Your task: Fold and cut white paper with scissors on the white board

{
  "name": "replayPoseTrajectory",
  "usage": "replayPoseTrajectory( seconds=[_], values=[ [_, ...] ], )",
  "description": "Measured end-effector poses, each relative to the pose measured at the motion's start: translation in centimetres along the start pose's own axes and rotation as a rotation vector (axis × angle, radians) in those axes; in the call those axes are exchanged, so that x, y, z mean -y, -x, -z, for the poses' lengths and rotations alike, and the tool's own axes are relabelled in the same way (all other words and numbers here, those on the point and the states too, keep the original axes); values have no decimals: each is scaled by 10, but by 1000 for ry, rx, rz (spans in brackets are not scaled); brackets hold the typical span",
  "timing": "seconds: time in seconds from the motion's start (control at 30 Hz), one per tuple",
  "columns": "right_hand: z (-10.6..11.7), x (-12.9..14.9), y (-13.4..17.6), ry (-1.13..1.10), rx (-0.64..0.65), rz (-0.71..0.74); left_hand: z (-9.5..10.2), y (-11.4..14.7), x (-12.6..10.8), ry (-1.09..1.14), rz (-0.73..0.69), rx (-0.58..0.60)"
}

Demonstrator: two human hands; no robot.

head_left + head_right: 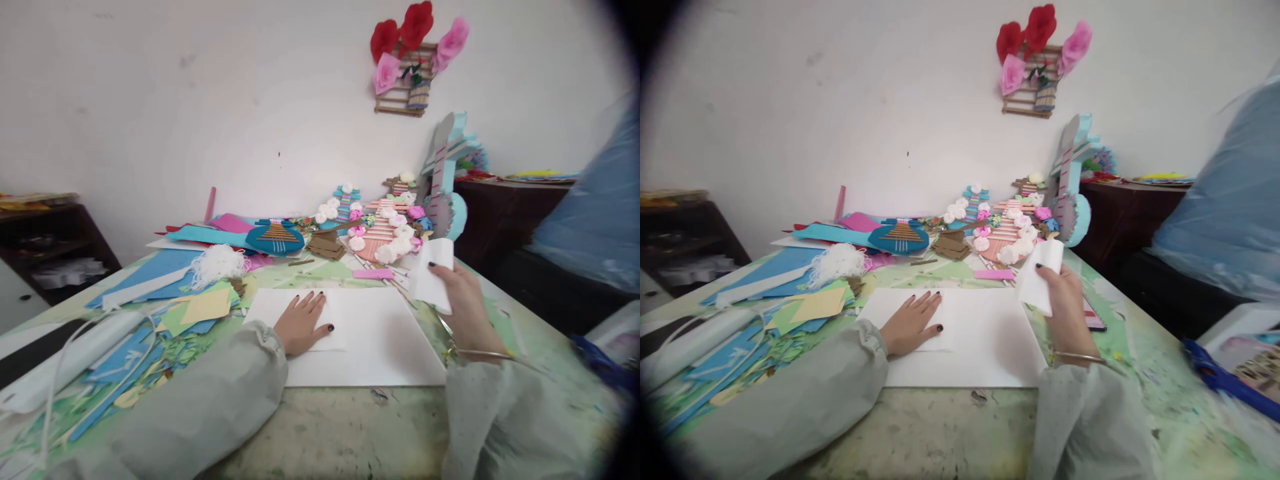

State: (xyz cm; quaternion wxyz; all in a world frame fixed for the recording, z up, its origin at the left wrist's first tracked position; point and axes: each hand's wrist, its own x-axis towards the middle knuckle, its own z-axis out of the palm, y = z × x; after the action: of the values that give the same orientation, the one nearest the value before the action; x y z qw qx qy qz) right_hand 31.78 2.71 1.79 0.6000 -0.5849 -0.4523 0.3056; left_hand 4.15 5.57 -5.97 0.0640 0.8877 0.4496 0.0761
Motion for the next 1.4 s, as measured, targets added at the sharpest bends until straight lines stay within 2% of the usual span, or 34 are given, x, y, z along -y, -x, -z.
replayPoseTrajectory(
  seconds=[0.03, 0.07, 0.13, 0.2, 0.27, 0.37, 0.43, 0.53, 0.6, 0.67, 0.83, 0.97, 1.13, 1.3, 1.4],
  values=[
    [0, -2, 1, -88, -42, -39, -1, 0, 0, 3, 1, -5],
    [-4, -4, 5, -141, -15, -98, -1, 0, 1, 14, 3, -10],
    [-24, -9, 15, -195, 77, -198, -3, -1, 4, 73, 10, -19],
    [-52, -10, 28, -248, 221, -218, -3, -3, 9, 215, 38, -65],
    [-78, -8, 40, -330, 334, -234, 0, -5, 12, 452, 64, -191],
    [-106, -8, 51, -424, 508, -214, 9, -4, 10, 975, 63, -376],
    [-116, -16, 54, -449, 583, -207, 14, -2, 4, 1306, 110, -354],
    [-119, -33, 54, -430, 609, -257, 20, 3, -3, 1507, 277, -272],
    [-115, -41, 52, -451, 597, -323, 22, 5, -3, 1547, 342, -289],
    [-107, -41, 50, -523, 595, -385, 25, 7, 0, 1591, 346, -313],
    [-89, -30, 46, -640, 711, -469, 34, 8, 11, 1629, 312, -318],
    [-84, -32, 38, -614, 650, -487, 43, 11, 21, 1601, 348, -352],
    [-82, -39, 27, -516, 600, -450, 50, 17, 36, 1496, 393, -230],
    [-80, -37, 24, -405, 573, -455, 48, 18, 49, 1321, 476, -242],
    [-78, -42, 20, -249, 507, -423, 42, 17, 57, 1111, 515, -280]
  ],
)
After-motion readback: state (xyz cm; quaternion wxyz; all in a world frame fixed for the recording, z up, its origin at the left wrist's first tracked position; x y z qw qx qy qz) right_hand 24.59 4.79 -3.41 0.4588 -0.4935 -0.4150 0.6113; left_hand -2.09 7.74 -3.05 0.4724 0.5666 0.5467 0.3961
